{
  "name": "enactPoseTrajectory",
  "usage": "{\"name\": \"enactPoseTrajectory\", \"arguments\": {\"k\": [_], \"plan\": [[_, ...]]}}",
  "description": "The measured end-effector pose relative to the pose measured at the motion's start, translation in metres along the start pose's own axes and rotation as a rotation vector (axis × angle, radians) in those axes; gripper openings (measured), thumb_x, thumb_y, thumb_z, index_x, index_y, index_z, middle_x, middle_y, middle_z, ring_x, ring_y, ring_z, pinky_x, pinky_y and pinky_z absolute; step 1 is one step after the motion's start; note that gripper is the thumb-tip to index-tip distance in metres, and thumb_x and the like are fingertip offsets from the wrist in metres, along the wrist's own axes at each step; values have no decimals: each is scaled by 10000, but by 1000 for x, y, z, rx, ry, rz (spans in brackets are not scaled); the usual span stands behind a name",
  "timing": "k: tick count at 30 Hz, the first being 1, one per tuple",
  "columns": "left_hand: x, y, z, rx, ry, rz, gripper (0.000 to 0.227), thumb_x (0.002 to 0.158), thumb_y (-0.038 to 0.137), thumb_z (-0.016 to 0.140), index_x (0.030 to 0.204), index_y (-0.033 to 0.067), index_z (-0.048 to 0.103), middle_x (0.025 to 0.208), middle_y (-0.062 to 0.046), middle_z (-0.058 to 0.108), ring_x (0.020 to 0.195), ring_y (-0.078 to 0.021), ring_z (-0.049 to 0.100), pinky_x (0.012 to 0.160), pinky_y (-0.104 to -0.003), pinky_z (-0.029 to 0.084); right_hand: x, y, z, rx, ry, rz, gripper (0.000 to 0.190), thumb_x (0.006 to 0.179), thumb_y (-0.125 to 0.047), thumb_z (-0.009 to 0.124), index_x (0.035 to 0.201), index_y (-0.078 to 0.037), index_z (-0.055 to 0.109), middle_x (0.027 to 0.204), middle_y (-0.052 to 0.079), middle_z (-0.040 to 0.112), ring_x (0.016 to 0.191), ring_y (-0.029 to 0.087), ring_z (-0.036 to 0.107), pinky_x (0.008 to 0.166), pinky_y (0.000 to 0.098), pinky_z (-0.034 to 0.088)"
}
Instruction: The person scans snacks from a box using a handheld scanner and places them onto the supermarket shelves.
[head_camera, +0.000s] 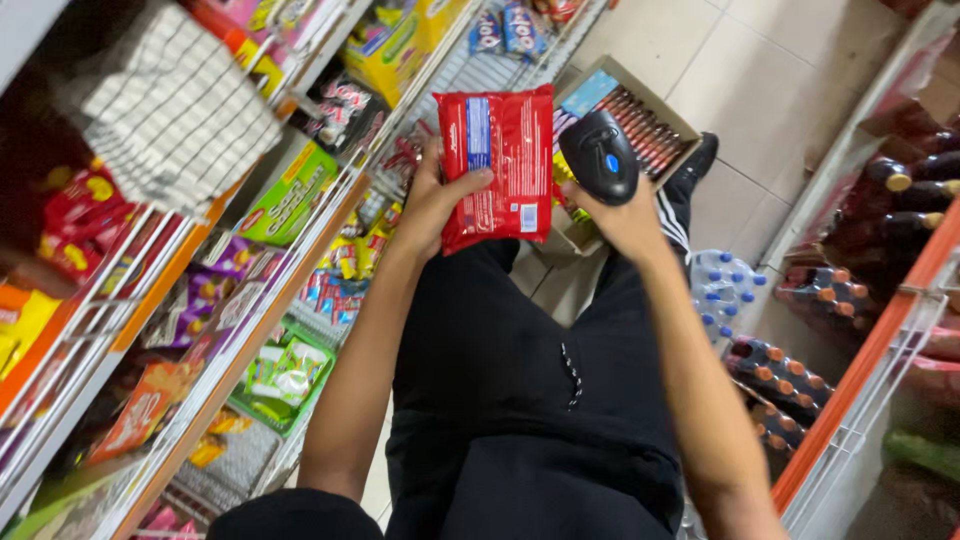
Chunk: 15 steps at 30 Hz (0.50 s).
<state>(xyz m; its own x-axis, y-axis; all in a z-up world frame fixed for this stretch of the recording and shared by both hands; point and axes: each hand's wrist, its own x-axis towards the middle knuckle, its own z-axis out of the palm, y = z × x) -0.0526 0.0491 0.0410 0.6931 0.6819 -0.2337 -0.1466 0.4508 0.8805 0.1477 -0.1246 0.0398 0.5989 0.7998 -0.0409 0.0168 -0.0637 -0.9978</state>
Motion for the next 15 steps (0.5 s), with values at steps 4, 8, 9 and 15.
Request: {"name": "enactPoseTrajectory", "arguments": {"k": [4, 8, 9, 15], "plan": [[-6, 12, -19, 37, 39, 61, 615, 840, 4, 789, 1362, 42, 466, 1214, -125, 665, 1064, -219, 709, 926, -395, 626, -15, -48, -14, -579, -269, -304, 450, 757, -117, 848, 1134, 4, 635, 1001, 127, 664, 921, 269, 654, 856, 381, 527], [-13, 24, -25, 57, 43, 84, 705, 815, 0, 796, 1413, 77, 432, 1240, -121, 655, 1094, -204, 694, 948, -377, 603, -26, -75, -8, -790, -580, -426, 446, 649, -85, 808, 1062, 4, 665, 1017, 178, 681, 1048, 381, 636, 933, 427, 512], [-14, 27, -25, 58, 42, 86, 736, 801, 1, 795, 1421, 99, 411, 1252, -119, 656, 1101, -197, 691, 952, -370, 596, -28, -81, -6, -789, -584, -427, 446, 649, -85, 808, 1062, 4, 665, 1017, 178, 681, 1048, 381, 636, 933, 427, 512], [-11, 25, -30, 72, 23, 103, 723, 842, -7, 805, 1459, 17, 428, 1277, -153, 663, 1132, -224, 693, 980, -381, 599, -37, -106, -5, -767, -669, -431, 592, 637, -71, 757, 1204, 56, 642, 1188, 224, 657, 1154, 402, 602, 989, 446, 486]]}}
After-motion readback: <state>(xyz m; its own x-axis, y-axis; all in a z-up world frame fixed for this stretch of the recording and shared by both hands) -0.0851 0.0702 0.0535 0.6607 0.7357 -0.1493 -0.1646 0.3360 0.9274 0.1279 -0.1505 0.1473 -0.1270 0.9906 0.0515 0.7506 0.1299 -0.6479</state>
